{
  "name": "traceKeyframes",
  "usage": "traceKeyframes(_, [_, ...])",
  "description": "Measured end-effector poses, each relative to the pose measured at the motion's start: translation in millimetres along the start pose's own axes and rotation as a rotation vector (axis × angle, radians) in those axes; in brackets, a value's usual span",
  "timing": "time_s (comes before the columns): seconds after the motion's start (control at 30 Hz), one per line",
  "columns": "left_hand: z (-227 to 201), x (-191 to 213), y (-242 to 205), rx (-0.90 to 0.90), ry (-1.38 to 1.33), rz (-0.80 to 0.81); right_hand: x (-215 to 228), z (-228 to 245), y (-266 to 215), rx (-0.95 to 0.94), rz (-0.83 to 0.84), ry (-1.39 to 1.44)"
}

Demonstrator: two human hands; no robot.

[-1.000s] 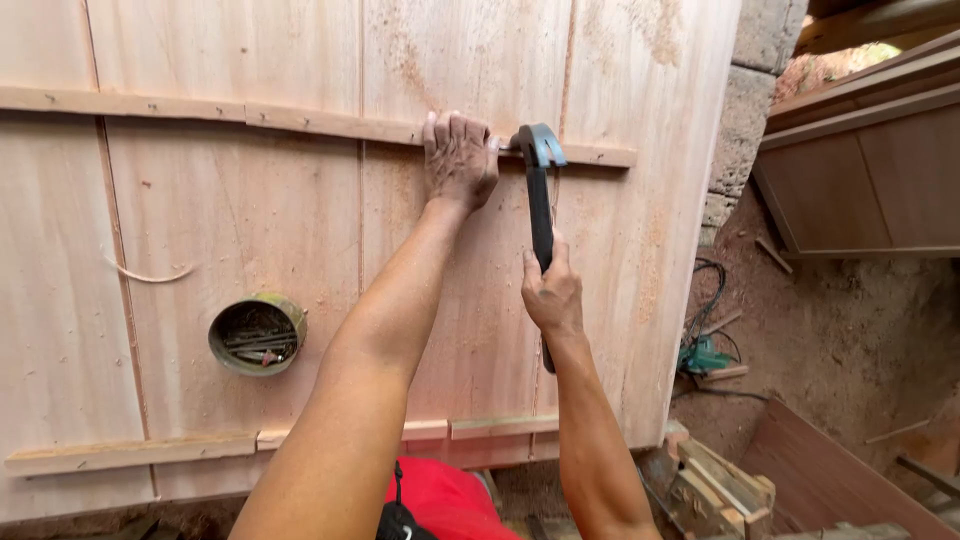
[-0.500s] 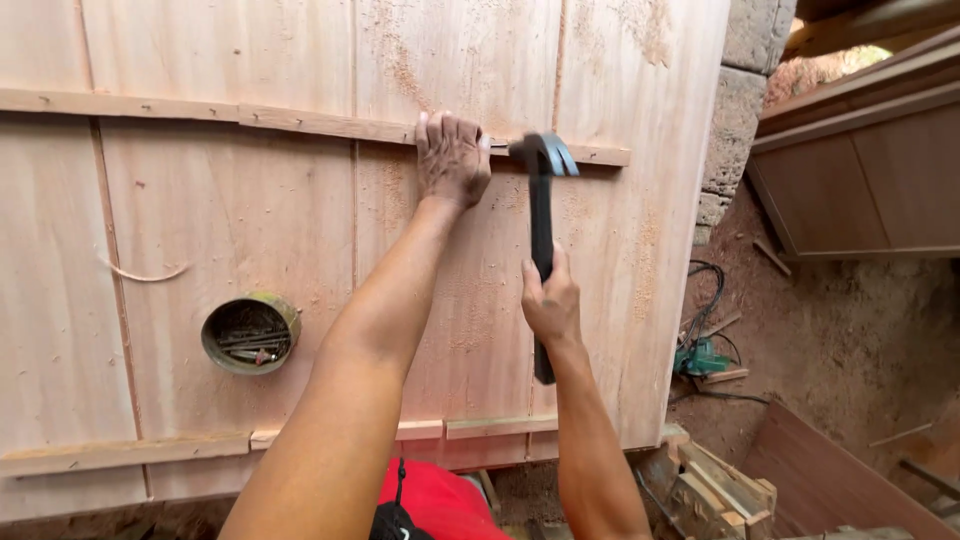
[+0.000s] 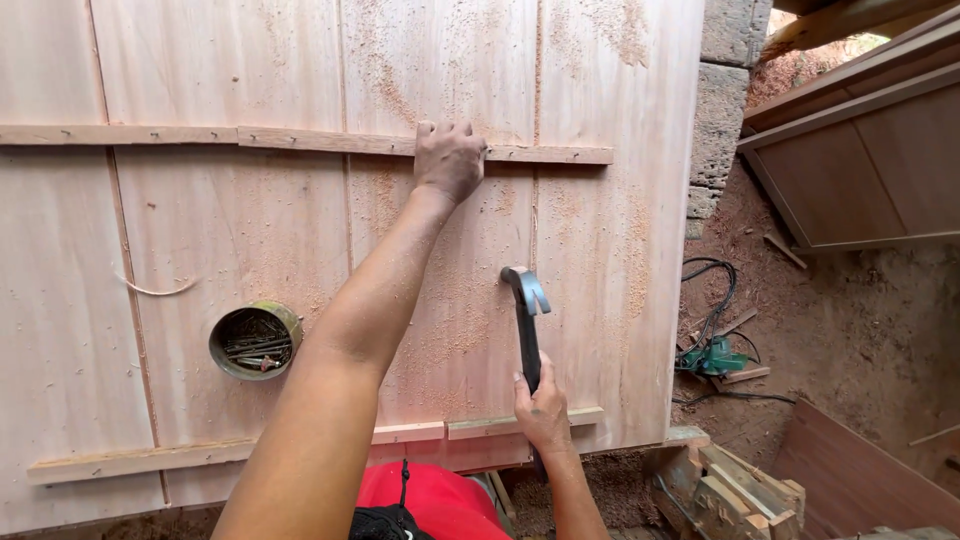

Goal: The person repeatedly picks nails from a small metal container and hammers them into wooden planks to attach a horizontal wooden strip to a larger wooden panel. The work is done by hand with a claw hammer, and the camera remains in a first-person view throughout.

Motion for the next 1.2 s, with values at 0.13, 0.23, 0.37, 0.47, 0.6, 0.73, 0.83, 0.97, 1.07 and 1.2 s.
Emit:
traceKeyframes(0.13, [12, -30, 5, -0.208, 0.207, -0.196, 2, 2, 0, 0.037, -0.017, 0.086])
traceKeyframes(0.23, [19, -14, 0, -0.307, 0.406, -0.362, 2, -6, 0, 0.083, -0.027, 0.078])
traceKeyframes(0.37, [55, 13, -3, 0.154, 0.000, -0.086, 4, -8, 2, 0.035, 0.005, 0.057])
traceKeyframes(0.47, [91, 38, -12, 0.306, -0.466, -0.473, 4, -6, 5, 0.037, 0.035, 0.013])
traceKeyframes(0.6, [135, 55, -35, 0.230, -0.507, -0.596, 5, -4, 3, 0.001, 0.048, -0.007])
traceKeyframes(0.73, [158, 69, -62, 0.587, -0.650, -0.575, 2, -11, 4, -0.004, 0.033, -0.054])
traceKeyframes(0.83, [160, 50, -63, 0.335, -0.530, -0.678, 1, -9, 1, 0.008, 0.006, -0.048])
traceKeyframes(0.97, [98, 35, -80, 0.388, -0.551, -0.424, 4, 4, -3, -0.037, 0.032, -0.084])
traceKeyframes(1.07, [57, 23, -92, 0.082, -0.693, -0.473, -2, 5, -2, 0.003, -0.014, -0.048])
traceKeyframes(1.2, [53, 11, -81, 0.100, -0.473, -0.387, 0, 10, -1, -0.008, -0.022, -0.073])
Point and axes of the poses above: each hand's wrist, its own y-axis towards the middle knuckle, its own x-axis out of the back of the hand, z = x × y, the point moved 3 cm from there along y, towards the middle knuckle, and after that the axes turned 12 degrees about -z, right-handed, at the moved point
